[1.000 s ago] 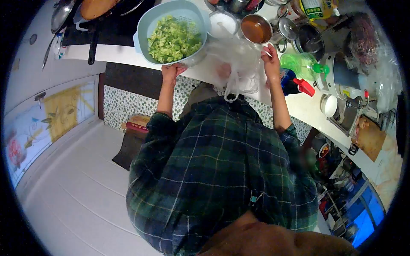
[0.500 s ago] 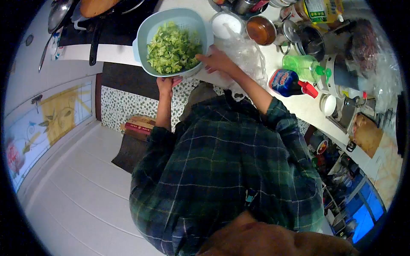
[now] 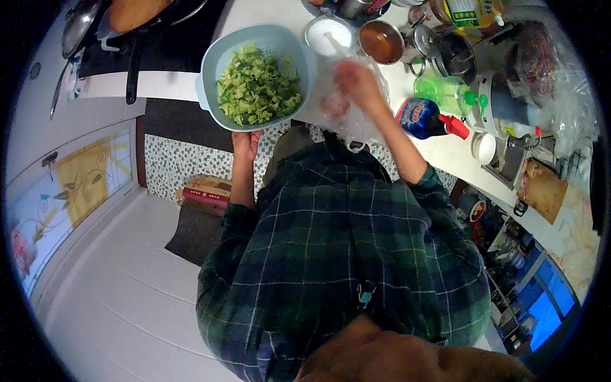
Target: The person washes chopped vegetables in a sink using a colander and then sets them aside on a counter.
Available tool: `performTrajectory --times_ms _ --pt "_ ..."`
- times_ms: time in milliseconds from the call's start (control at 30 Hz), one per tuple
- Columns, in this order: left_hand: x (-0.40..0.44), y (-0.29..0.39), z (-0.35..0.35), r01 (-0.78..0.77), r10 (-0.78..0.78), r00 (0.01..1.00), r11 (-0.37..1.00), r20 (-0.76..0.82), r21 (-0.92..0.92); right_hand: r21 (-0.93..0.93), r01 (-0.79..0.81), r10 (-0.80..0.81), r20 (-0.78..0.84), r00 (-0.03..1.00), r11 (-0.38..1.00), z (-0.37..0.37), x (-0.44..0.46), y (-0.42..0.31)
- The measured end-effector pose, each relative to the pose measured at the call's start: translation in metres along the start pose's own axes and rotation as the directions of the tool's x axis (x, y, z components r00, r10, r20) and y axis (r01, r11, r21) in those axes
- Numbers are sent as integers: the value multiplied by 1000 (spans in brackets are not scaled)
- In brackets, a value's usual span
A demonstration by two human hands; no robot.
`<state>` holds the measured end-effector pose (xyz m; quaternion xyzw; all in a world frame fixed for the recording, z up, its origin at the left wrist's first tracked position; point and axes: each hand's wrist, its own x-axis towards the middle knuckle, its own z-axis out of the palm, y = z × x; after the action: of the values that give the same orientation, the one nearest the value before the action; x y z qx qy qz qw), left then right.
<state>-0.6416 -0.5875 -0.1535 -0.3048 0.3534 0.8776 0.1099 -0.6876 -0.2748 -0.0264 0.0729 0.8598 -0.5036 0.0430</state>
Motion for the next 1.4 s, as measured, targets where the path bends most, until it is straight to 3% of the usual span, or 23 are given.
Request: performTrajectory --times_ms 33,67,100,133,200,233,300,367,433,500,633,667,700,933,1033,1100,1133,1200,1333,1400 --pt "-1 -1 -2 -4 4 1000 1000 -5 -6 59 -24 32 -145 989 998 -21 14 3" --pt "2 -3 -9 18 -18 999 1000 41 14 54 146 -124 -290 949 988 -40 26 7" --pt "4 -4 -13 39 -42 995 999 88 36 76 214 -177 -339 924 974 -43 52 46" --pt "3 -5 -11 38 -42 995 999 91 35 74 215 -178 -340 923 974 -44 65 49" --pt "7 -7 -3 95 -96 992 995 87 19 -243 58 -109 -206 972 968 -43 89 50" --pt "6 -7 -1 89 -90 992 996 90 16 -243 65 -117 -206 972 968 -41 97 51" --pt "5 -6 -1 119 -116 986 993 121 -18 -488 32 -118 -147 982 873 -32 108 51" --pt "3 -1 0 111 -110 977 994 181 5 -494 -23 -40 -117 992 869 -33 114 46" --pt "1 -2 6 100 -100 987 995 127 10 -514 -86 47 -88 995 854 -38 114 44" --pt "2 -1 12 93 -94 990 995 101 20 -452 -24 58 63 996 892 -44 107 41" --pt "8 -5 3 105 -107 994 993 38 52 -469 -59 110 82 991 881 -26 96 95" --pt "10 -5 3 98 -100 994 994 37 42 -228 -204 234 111 966 952 -19 91 105" --pt "11 -6 1 99 -100 994 995 46 25 21 -355 347 172 922 935 -16 87 105" --pt "12 -5 4 122 -123 992 989 14 85 42 -363 352 163 922 931 -26 92 70" --pt "14 -12 2 111 -115 992 992 58 62 -104 -291 309 262 914 951 -26 108 72" --pt "20 -17 10 53 -58 996 997 72 62 253 -373 332 189 924 893 -13 122 77" --pt "20 -16 11 47 -52 996 997 73 60 253 -368 327 191 926 895 -9 128 77" --pt "18 -13 15 11 -31 998 939 52 343 308 -419 374 195 906 854 -3 139 68" --pt "31 -27 1 -76 46 992 959 114 274 256 -431 377 236 896 865 2 164 40" --pt "28 -25 6 -56 29 993 972 119 229 112 -391 340 318 885 913 0 173 7"
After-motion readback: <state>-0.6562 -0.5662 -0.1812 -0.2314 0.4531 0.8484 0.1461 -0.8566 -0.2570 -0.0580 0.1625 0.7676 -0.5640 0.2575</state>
